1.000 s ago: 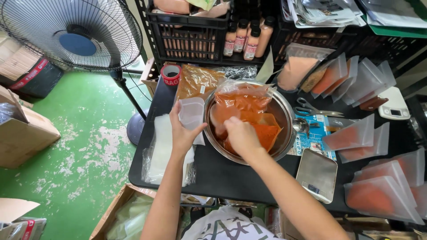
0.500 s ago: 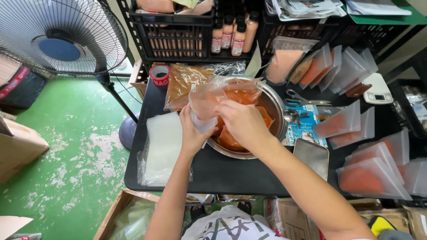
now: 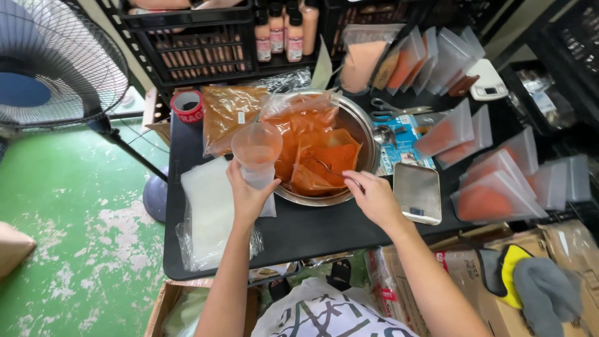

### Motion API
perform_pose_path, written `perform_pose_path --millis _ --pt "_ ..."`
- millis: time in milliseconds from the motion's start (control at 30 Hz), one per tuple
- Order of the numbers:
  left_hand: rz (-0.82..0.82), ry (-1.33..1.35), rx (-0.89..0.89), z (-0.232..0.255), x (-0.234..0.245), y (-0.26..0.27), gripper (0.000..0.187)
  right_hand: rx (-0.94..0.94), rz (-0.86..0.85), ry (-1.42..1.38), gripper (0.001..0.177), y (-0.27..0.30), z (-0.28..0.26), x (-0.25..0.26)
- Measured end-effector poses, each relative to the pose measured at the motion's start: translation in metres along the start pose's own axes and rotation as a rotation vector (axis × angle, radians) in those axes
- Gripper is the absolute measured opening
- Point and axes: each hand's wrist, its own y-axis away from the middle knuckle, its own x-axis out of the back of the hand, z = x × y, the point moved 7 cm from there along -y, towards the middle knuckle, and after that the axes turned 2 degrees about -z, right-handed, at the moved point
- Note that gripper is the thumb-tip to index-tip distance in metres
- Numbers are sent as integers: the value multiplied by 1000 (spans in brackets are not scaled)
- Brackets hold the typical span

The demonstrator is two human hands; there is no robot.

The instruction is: Scooping orange powder from a large bowl into small plastic bags using a spoon and a small cup, then weighing them.

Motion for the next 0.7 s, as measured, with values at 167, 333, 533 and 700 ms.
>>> perform_pose_path --millis 167,333,533,700 --pt "-44 -1 16 3 -1 3 122 157 287 92 21 20 -20 24" --pt "-58 14 2 0 -4 4 122 204 460 171 20 26 -17 28" --pt "-69 6 16 18 -5 4 122 -19 475 -25 22 27 22 -5" --pt "-45 -15 56 28 -8 10 121 -497 462 -680 26 24 68 -19"
